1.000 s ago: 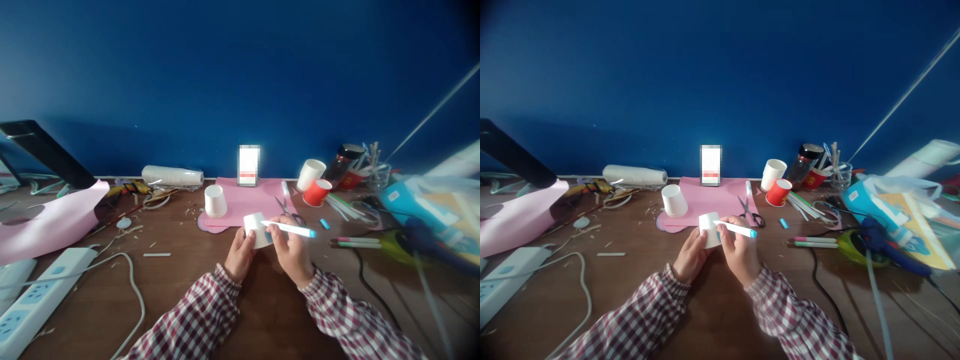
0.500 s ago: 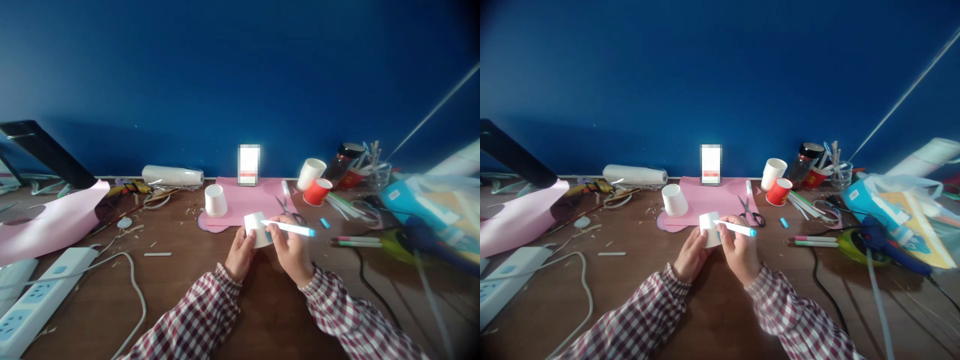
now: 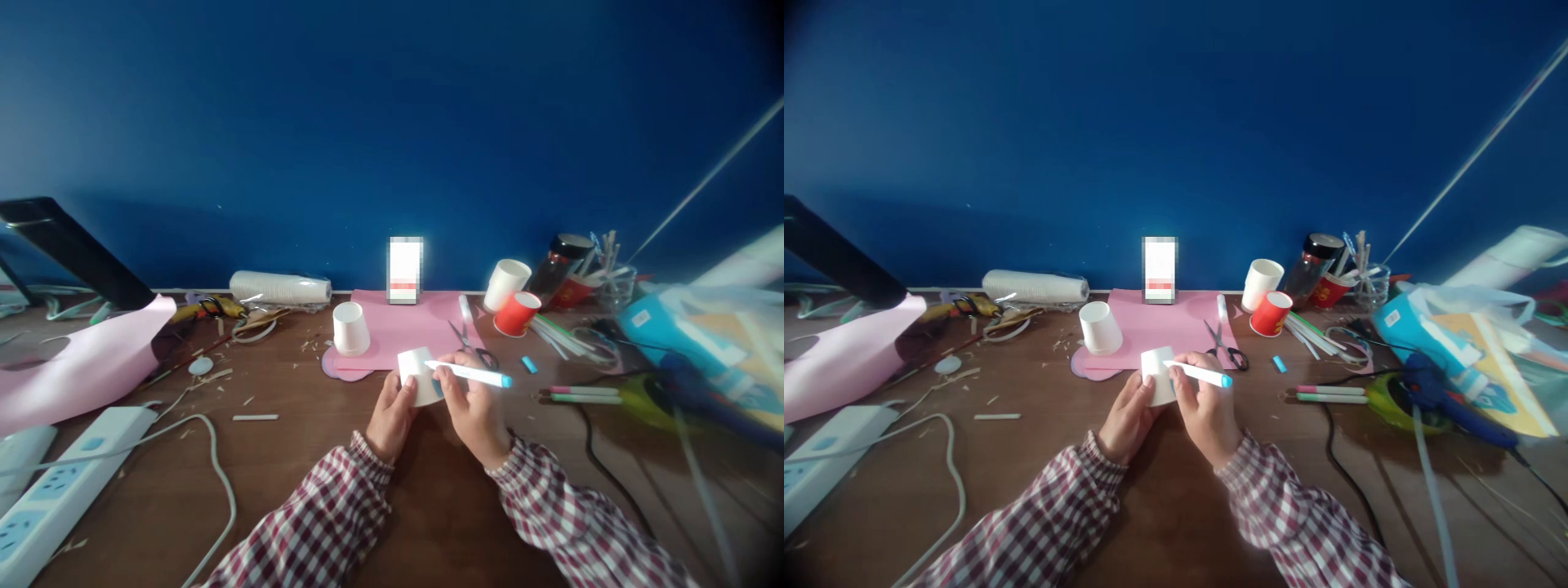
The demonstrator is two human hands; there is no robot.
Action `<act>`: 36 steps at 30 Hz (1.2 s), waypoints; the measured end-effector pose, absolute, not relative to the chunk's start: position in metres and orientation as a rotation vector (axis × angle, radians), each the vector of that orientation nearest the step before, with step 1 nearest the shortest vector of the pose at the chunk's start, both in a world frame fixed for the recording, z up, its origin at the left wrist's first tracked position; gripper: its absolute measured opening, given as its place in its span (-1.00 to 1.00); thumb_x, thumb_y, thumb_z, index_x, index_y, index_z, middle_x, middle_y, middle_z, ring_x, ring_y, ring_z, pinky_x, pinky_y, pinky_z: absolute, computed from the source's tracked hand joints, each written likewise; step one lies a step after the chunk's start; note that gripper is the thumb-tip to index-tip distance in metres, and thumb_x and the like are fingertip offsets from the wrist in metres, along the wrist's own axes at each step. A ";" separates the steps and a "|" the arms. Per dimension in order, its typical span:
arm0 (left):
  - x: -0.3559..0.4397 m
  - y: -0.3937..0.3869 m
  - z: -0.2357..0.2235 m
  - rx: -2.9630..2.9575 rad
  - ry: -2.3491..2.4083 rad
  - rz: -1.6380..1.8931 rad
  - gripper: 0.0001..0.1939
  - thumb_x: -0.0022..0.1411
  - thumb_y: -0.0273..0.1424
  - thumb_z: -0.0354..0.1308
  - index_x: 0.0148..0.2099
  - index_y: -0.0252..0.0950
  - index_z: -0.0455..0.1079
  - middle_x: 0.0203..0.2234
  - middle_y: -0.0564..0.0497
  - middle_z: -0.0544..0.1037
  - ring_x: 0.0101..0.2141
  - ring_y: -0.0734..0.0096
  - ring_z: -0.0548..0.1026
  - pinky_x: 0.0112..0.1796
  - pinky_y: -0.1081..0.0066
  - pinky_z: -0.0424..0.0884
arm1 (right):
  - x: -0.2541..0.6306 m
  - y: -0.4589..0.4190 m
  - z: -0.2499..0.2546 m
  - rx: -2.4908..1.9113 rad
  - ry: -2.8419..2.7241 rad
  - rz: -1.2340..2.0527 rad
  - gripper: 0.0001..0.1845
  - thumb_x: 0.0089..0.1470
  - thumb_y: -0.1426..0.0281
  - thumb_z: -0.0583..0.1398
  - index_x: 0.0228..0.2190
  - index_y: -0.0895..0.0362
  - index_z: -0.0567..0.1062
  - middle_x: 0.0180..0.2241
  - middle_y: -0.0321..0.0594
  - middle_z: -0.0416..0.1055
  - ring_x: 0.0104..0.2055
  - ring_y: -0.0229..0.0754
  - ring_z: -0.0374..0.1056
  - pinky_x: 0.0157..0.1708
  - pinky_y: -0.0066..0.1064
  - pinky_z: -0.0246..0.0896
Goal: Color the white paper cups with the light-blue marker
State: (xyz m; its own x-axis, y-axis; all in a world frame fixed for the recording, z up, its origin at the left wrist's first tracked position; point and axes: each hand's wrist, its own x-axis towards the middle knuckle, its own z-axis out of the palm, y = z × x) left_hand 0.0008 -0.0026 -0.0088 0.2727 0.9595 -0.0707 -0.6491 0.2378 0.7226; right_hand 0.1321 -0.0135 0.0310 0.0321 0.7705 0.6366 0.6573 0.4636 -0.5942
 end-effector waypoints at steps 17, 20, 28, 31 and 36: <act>-0.001 -0.002 -0.010 0.693 0.549 1.194 -0.55 0.18 -0.16 0.28 0.02 -0.32 0.39 -0.07 -0.16 0.54 0.05 0.08 0.43 0.07 0.15 0.32 | 0.131 -0.012 0.038 -1.208 -1.722 0.015 -0.90 0.28 0.41 0.11 -0.29 0.13 0.42 -0.40 -0.17 0.51 -0.31 -0.12 0.39 -0.26 -0.33 0.31; -0.001 -0.002 -0.010 0.690 0.557 1.189 -0.56 0.17 -0.16 0.29 -0.01 -0.32 0.39 -0.10 -0.15 0.55 0.02 0.09 0.45 0.06 0.15 0.33 | 0.131 -0.012 0.037 -1.207 -1.718 0.024 -0.90 0.28 0.41 0.11 -0.28 0.12 0.42 -0.40 -0.17 0.50 -0.31 -0.12 0.38 -0.26 -0.32 0.30; -0.001 -0.003 -0.007 0.673 0.591 1.193 -0.58 0.16 -0.15 0.29 -0.05 -0.33 0.40 -0.13 -0.13 0.56 -0.05 0.14 0.49 0.02 0.18 0.37 | 0.132 -0.014 0.035 -1.221 -1.708 0.080 -0.89 0.28 0.39 0.11 -0.29 0.12 0.42 -0.41 -0.19 0.48 -0.31 -0.11 0.39 -0.25 -0.31 0.30; -0.001 -0.003 -0.006 0.673 0.591 1.196 -0.59 0.16 -0.15 0.29 -0.06 -0.33 0.40 -0.14 -0.13 0.56 -0.05 0.15 0.49 0.01 0.20 0.38 | 0.132 -0.013 0.034 -1.218 -1.709 0.087 -0.89 0.28 0.39 0.11 -0.29 0.12 0.41 -0.41 -0.19 0.47 -0.32 -0.12 0.39 -0.24 -0.30 0.29; -0.001 -0.003 -0.004 0.673 0.604 1.199 -0.59 0.15 -0.15 0.30 -0.08 -0.32 0.40 -0.15 -0.12 0.56 -0.06 0.14 0.50 0.01 0.19 0.39 | 0.130 -0.014 0.034 -1.208 -1.712 0.103 -0.89 0.28 0.39 0.11 -0.30 0.12 0.41 -0.40 -0.19 0.45 -0.30 -0.12 0.39 -0.25 -0.31 0.28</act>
State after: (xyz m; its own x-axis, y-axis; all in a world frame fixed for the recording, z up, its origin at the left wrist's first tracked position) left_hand -0.0009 -0.0027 -0.0039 0.2564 0.9642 -0.0676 -0.6286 0.2195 0.7461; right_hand 0.1302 -0.0144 0.0340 -0.0042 0.7490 0.6625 0.6638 0.4976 -0.5584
